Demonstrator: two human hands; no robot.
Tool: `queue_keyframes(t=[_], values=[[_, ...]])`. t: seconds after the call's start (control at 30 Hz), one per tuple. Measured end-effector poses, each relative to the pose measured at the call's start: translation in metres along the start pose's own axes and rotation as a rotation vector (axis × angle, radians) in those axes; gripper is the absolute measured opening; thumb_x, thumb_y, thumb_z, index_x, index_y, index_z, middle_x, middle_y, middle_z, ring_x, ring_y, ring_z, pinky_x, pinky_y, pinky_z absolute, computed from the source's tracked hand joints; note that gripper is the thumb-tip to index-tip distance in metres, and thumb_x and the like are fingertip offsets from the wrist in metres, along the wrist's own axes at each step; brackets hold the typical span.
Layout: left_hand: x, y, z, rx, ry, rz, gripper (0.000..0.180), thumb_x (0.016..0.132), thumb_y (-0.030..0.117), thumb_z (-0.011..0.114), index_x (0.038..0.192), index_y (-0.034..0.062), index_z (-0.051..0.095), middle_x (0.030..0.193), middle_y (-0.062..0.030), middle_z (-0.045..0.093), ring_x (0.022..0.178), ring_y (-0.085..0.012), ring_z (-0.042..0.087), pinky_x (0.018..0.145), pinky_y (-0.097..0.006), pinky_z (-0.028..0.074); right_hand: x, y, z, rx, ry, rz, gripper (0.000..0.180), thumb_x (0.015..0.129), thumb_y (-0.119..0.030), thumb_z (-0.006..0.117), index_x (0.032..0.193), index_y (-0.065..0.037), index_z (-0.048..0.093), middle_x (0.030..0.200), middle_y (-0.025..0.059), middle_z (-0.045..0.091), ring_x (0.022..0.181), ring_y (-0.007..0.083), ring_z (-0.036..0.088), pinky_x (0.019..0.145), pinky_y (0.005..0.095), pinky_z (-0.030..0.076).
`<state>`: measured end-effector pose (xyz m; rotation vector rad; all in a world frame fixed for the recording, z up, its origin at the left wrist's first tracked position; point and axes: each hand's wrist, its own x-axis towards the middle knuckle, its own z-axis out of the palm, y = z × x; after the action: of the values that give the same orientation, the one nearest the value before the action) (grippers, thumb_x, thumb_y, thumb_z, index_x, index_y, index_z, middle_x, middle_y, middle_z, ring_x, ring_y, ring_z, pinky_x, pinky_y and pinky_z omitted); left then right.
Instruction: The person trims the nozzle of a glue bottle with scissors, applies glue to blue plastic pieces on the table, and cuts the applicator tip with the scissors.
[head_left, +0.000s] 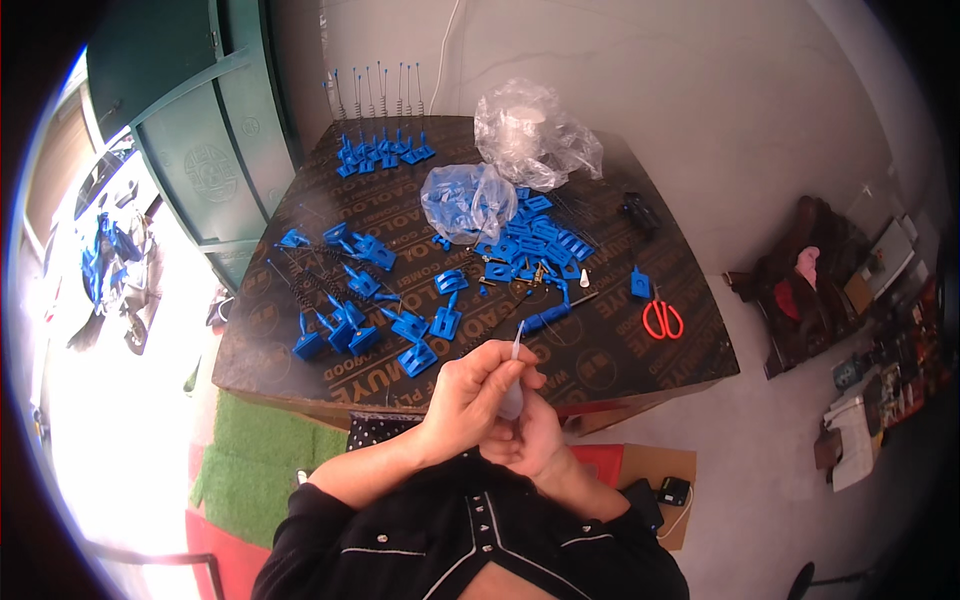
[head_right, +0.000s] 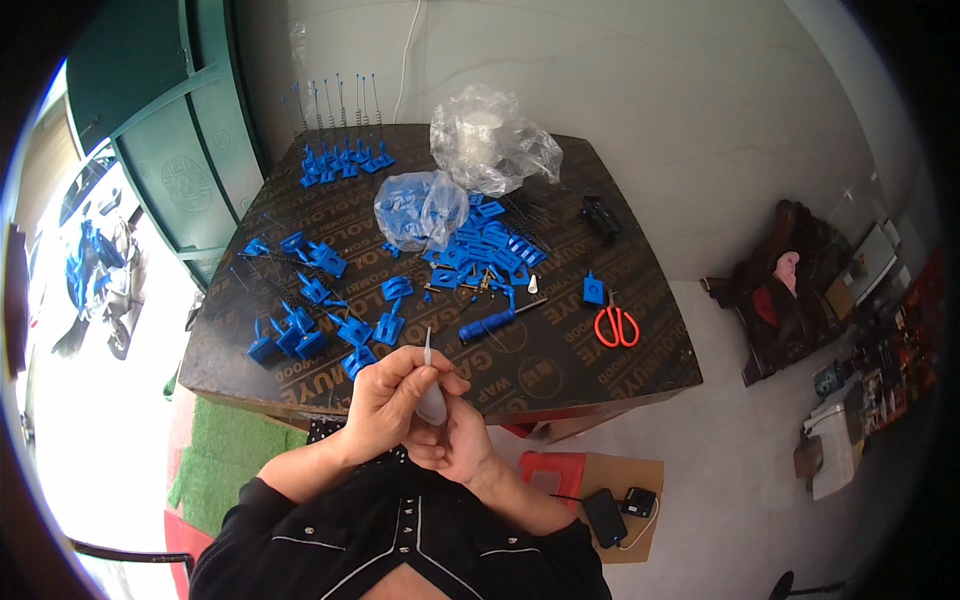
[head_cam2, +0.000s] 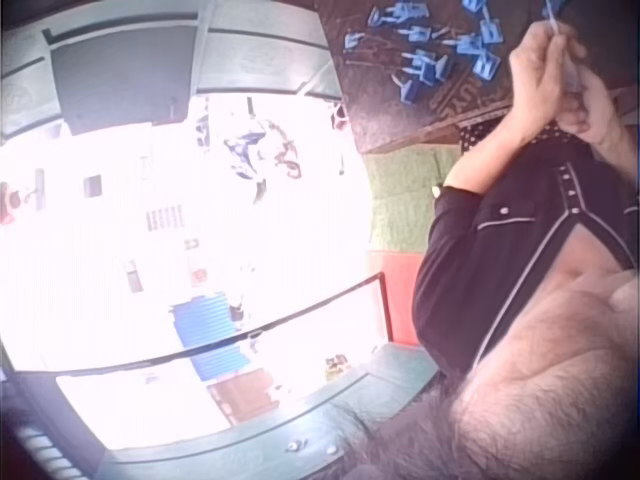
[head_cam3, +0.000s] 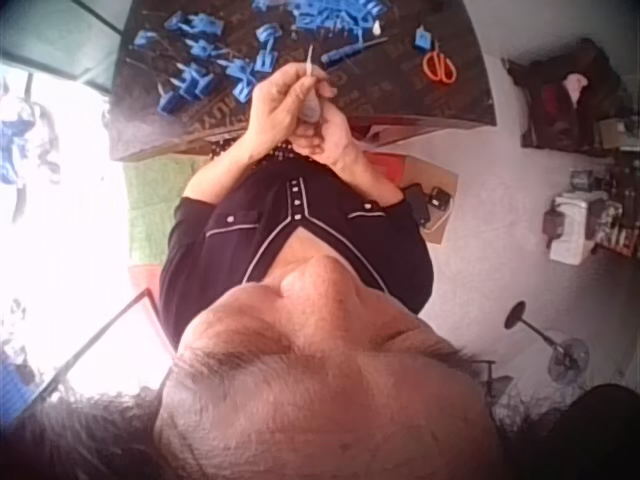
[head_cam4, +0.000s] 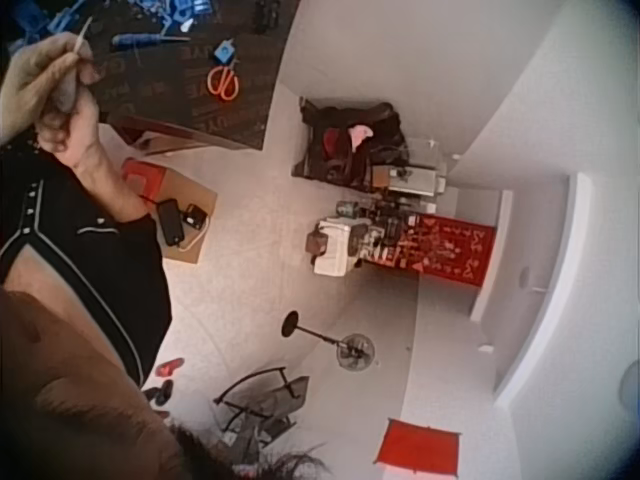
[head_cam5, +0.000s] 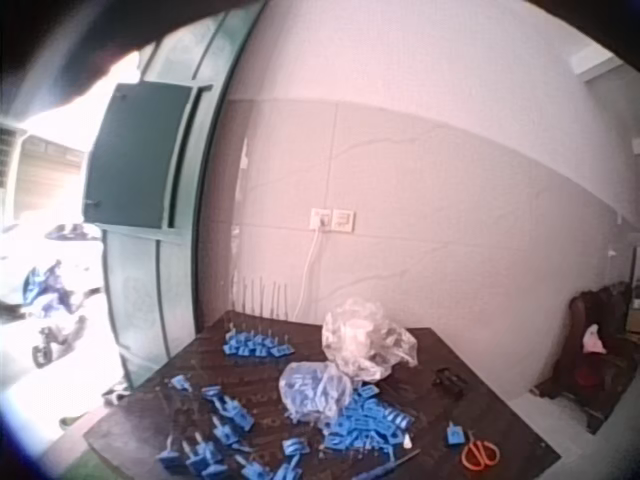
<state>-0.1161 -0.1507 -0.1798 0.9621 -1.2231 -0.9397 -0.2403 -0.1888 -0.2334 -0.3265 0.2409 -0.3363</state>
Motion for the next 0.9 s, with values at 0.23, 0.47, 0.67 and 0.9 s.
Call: queue_keyframes(t=[0.23,0.47,0.67,0.9], values=[[-0.004,0.005,-0.009,0.270,-0.002,0.139,0.015,0.100,0.007,0.048,0.108,0.0002,0.059,0.080,-0.0051,0.064,0.070,-0.0084,0.060,0.062,-0.023,0.050,-0.047,-0.027,0.004,-0.804,0.236,-0.297,0.029,0.101,-0.028,0.047,0.107,-0.003,0.060,0.064,0.0047,0.057,0.046,0.0049,0.042,0.038,0.0201,0.030],[-0.008,-0.001,-0.012,0.139,-0.096,-0.028,0.019,0.101,0.008,0.044,0.113,-0.0002,0.056,0.079,-0.0032,0.061,0.066,-0.0073,0.057,0.059,-0.021,0.046,-0.069,-0.160,-0.049,-2.051,1.102,-1.270,0.018,0.090,-0.001,0.054,0.106,0.003,0.061,0.087,0.0165,0.062,0.079,0.0274,0.064,0.071,0.0365,0.052],[-0.002,0.002,-0.010,-0.063,-0.186,-0.124,0.026,0.101,0.008,0.042,0.126,0.0010,0.046,0.080,-0.0038,0.061,0.062,-0.0069,0.055,0.057,-0.021,0.045,-0.058,-0.209,-0.073,-2.408,1.473,-0.398,0.017,0.082,-0.001,0.060,0.097,0.006,0.060,0.097,0.0271,0.061,0.094,0.0416,0.061,0.084,0.0460,0.051],[0.000,0.006,-0.016,-0.323,-0.253,-0.210,0.028,0.102,0.016,0.047,0.126,0.0019,0.048,0.077,-0.0089,0.061,0.063,-0.0119,0.057,0.059,-0.022,0.046,-0.060,-0.236,-0.075,-2.308,1.441,-0.328,0.020,0.082,-0.004,0.059,0.097,0.010,0.056,0.091,0.0333,0.064,0.090,0.0449,0.064,0.081,0.0497,0.052]])
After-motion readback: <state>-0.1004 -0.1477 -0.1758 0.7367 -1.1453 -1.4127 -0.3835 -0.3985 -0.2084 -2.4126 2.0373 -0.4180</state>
